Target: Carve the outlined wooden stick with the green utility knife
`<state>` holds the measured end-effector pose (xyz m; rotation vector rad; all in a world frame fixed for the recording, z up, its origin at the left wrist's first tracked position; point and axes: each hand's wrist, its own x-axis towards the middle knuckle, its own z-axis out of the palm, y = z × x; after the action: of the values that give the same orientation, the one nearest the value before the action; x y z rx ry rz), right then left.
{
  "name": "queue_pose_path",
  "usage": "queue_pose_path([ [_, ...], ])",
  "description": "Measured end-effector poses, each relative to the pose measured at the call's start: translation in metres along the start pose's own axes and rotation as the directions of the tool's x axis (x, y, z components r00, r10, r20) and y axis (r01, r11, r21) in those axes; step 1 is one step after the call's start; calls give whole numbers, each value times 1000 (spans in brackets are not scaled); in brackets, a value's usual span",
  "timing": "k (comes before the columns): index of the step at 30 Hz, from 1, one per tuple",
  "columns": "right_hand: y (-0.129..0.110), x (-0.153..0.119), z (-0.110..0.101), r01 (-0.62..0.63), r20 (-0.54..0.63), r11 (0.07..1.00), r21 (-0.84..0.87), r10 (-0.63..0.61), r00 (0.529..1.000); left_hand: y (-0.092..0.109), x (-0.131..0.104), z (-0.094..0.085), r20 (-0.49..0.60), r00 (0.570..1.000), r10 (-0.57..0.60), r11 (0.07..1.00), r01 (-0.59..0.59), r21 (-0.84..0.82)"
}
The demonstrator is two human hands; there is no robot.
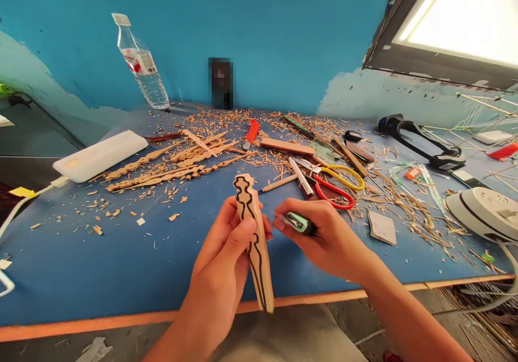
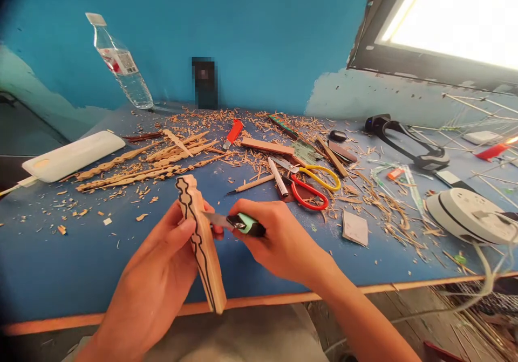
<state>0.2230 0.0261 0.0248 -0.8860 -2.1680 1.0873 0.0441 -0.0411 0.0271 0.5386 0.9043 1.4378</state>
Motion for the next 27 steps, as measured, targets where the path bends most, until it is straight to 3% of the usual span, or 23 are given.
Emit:
queue_pose_path([
  [3, 6, 0, -3, 101, -68, 932, -348, -133, 989, 1, 5, -8, 12, 1000, -14, 999, 13, 52],
  [7, 7, 0, 3, 59, -169, 846, -530, -174, 970, -3, 3, -10, 30, 995, -95, 990, 91, 109],
  [11, 4, 3, 11, 34, -197, 813, -581, -181, 964, -8, -8, -10, 51, 989, -136, 976, 125, 176],
  [14, 3, 4, 14, 40, -179, 783, -621, -191, 965, -8, -15, -7, 91, 993, -79, 955, 49, 293],
  [17, 1, 3, 15, 32, -167, 770, -637, -178, 970, -7, -17, 0, 38, 999, 2, 948, -14, 319],
  [24, -3, 0, 18, 34, -131, 822, -569, -131, 983, -8, -14, 4, -28, 999, 37, 905, -22, 425],
  [27, -3, 0, 18, 33, -106, 847, -531, -104, 989, -7, -14, 6, -14, 998, 65, 920, -55, 387],
])
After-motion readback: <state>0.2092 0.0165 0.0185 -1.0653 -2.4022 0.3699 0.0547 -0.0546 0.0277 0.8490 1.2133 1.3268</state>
